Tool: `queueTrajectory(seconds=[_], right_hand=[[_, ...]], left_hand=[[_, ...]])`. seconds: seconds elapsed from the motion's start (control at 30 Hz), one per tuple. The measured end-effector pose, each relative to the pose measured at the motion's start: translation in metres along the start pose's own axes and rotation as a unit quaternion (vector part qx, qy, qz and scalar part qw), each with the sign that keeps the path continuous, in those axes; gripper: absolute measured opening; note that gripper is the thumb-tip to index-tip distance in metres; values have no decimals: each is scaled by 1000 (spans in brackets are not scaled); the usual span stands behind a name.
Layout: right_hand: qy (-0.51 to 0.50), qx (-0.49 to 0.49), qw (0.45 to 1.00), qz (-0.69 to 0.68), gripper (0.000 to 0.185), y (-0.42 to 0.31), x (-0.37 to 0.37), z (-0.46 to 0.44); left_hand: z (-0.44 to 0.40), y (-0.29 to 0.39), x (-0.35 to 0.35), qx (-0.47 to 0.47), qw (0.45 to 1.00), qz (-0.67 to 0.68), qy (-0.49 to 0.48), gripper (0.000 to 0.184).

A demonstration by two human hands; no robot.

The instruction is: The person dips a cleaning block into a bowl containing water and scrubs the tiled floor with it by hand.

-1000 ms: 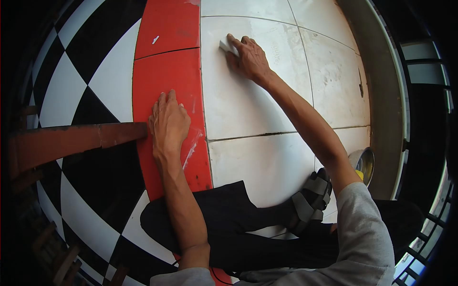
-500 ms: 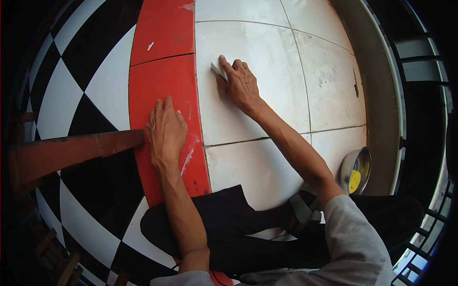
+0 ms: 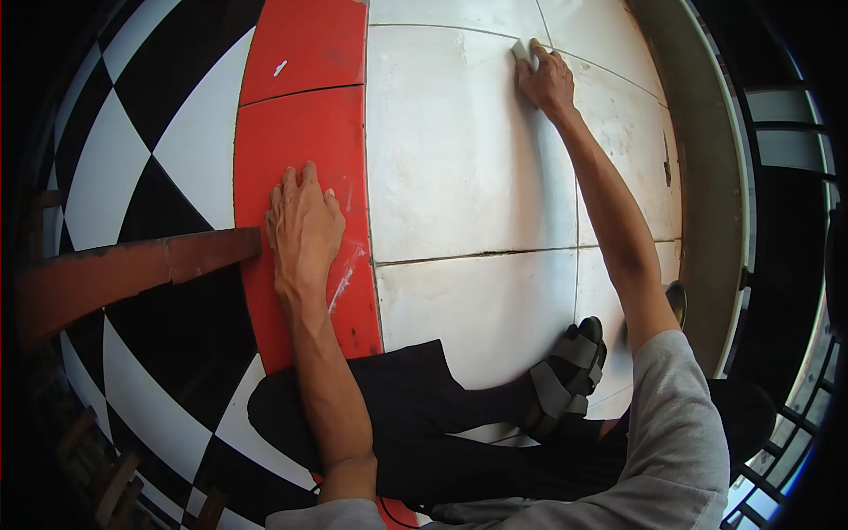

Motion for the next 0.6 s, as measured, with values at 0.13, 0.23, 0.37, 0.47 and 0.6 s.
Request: queueTrajectory(seconds=[0.13, 0.23, 0.37, 0.47, 0.6], right_hand=[[-19, 40, 998, -47, 57, 14, 0, -3], [-135, -73, 978, -143, 56, -85, -28, 82], [-183, -217, 952, -117, 54, -110, -33, 110], [-37, -96, 994, -30, 49, -27, -14, 17], [-15, 110, 994, -15, 59, 37, 7, -36]], left_hand=[[-5, 1, 4, -3, 1000, -1, 4, 47], [-6, -1, 4, -15, 1000, -9, 4, 47], [0, -3, 6, 1, 1000, -9, 0, 46], [-1, -2, 2, -8, 1000, -7, -7, 48], [-1, 0, 1, -9, 1000, 14, -1, 47]])
Point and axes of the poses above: each hand's wrist, its own z-axis away from the middle knuckle, its own x-axis out of the palm, y = z × x, the point moved 4 cm from there along -z, towards the middle knuckle, and after that the axes turned 9 degrees about -y, right-handed, at the moved point
